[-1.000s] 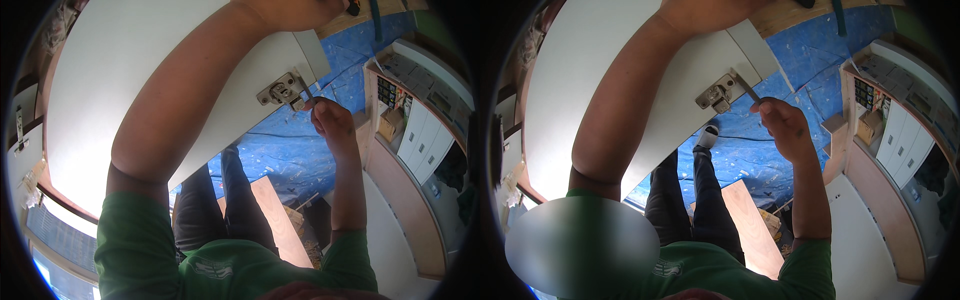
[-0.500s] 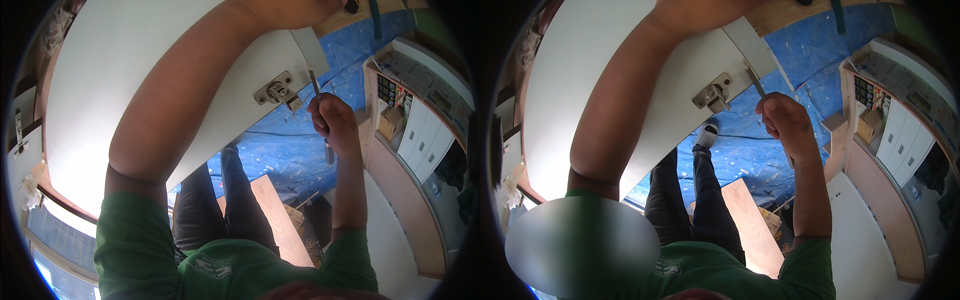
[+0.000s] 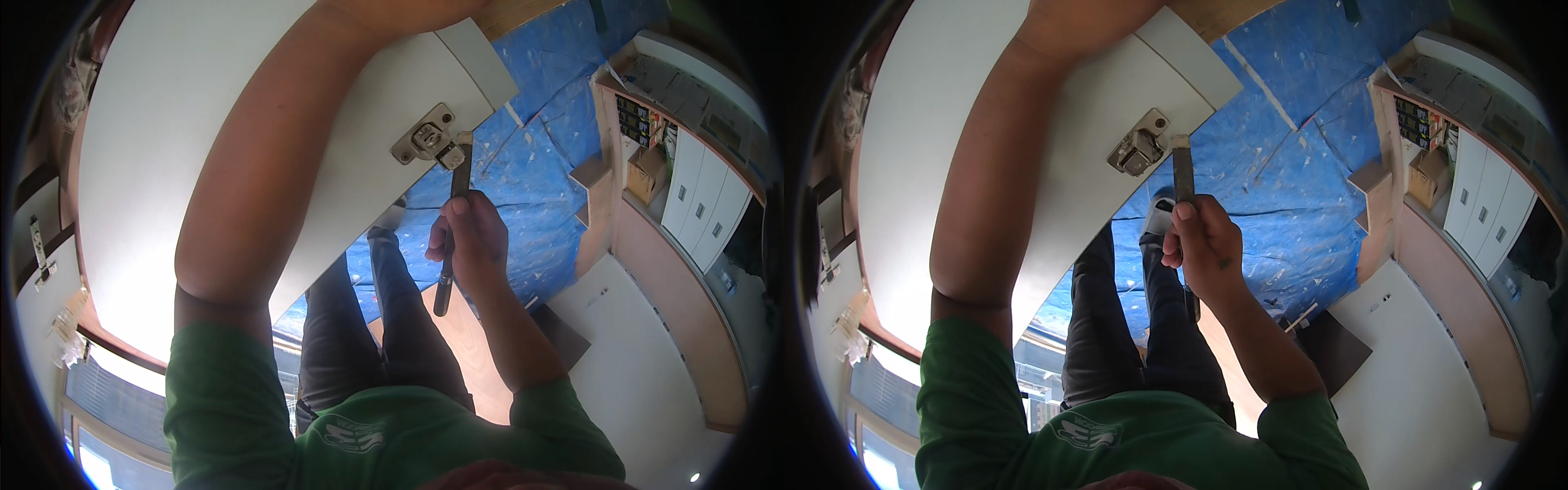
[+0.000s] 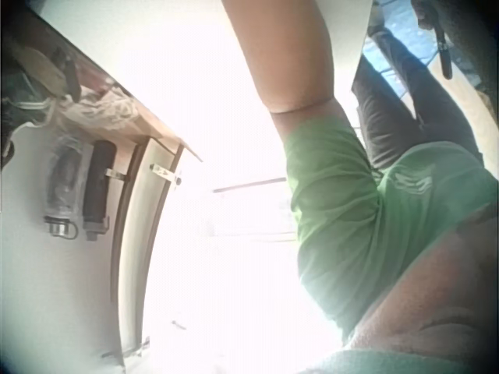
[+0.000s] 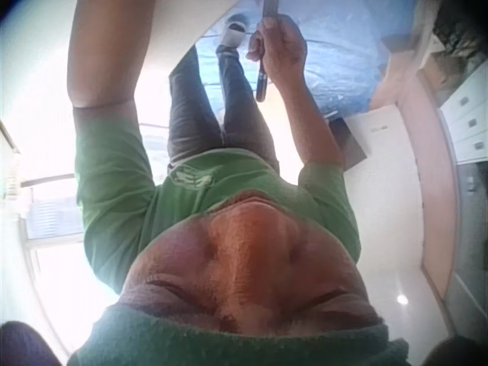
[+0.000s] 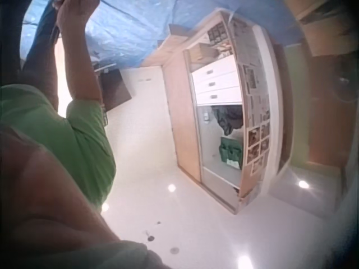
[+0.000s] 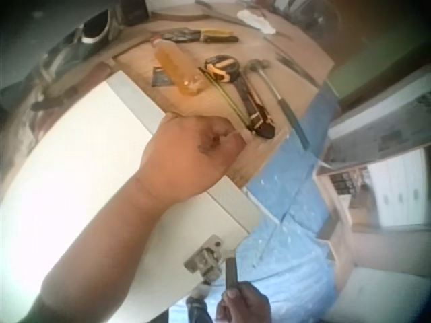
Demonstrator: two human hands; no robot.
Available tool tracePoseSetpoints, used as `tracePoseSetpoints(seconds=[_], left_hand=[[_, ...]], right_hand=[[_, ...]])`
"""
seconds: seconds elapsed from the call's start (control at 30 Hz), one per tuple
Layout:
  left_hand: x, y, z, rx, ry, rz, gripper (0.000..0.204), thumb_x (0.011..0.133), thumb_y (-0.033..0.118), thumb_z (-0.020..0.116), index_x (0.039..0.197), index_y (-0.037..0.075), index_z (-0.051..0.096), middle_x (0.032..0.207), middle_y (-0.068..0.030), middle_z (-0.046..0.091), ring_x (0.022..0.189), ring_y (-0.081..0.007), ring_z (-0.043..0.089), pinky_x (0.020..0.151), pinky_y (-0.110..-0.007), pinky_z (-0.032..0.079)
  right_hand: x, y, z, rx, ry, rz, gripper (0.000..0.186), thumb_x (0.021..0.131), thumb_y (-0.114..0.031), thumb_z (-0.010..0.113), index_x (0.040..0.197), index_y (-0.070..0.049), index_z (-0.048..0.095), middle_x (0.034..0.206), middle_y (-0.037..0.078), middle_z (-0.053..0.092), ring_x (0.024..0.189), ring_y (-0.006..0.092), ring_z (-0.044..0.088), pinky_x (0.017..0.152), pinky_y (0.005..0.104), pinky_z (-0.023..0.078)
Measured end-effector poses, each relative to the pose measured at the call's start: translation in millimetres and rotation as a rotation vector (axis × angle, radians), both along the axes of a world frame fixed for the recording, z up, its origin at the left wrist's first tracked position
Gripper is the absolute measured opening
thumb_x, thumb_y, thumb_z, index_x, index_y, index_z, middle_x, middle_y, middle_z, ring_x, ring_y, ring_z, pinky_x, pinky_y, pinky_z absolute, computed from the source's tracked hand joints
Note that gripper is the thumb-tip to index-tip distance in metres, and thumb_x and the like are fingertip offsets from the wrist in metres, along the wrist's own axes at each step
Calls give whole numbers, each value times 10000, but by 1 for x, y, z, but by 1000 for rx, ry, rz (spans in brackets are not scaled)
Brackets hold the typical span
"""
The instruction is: The person positions a white cabinet door onto a wooden workbench and uses a flathead screwdriver to tighten screws on a metal hinge. The person then moves to a second hinge and repeats the tightening process.
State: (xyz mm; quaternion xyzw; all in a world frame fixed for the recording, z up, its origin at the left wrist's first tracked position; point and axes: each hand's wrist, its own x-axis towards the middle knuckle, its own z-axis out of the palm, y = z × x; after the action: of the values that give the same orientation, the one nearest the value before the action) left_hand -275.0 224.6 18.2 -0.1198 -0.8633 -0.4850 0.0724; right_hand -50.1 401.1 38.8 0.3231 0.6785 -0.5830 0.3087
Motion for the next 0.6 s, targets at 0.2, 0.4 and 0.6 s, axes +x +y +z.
tracePoseSetpoints(seconds=[0.2, 0.4, 0.6], left_hand=[[-2, 0, 0, 14, 20, -8, 298, 926, 282, 634, 842, 22, 754, 743, -221, 691, 731, -394, 703, 721, -451, 566], [-1, -1, 0, 24, -30, 7, 309, 924, 288, 631, 819, 20, 744, 721, -221, 684, 715, -397, 698, 725, -456, 564], [-1, -3, 5, -2, -56, 2, 322, 922, 292, 624, 798, 18, 737, 718, -221, 684, 718, -401, 697, 739, -456, 566]], right_hand=[[-22, 1, -14, -225, 133, -79, 371, 1091, -377, 519, 984, -28, 578, 584, 37, 501, 459, 123, 506, 458, 271, 471], [-34, 31, -21, -890, 33, -193, 505, 1100, -453, 414, 1054, 9, 614, 579, 53, 477, 382, 137, 428, 367, 267, 377], [-37, 30, -9, -950, -30, -244, 509, 1108, -436, 399, 1145, 30, 600, 669, 66, 514, 387, 137, 435, 362, 247, 393]])
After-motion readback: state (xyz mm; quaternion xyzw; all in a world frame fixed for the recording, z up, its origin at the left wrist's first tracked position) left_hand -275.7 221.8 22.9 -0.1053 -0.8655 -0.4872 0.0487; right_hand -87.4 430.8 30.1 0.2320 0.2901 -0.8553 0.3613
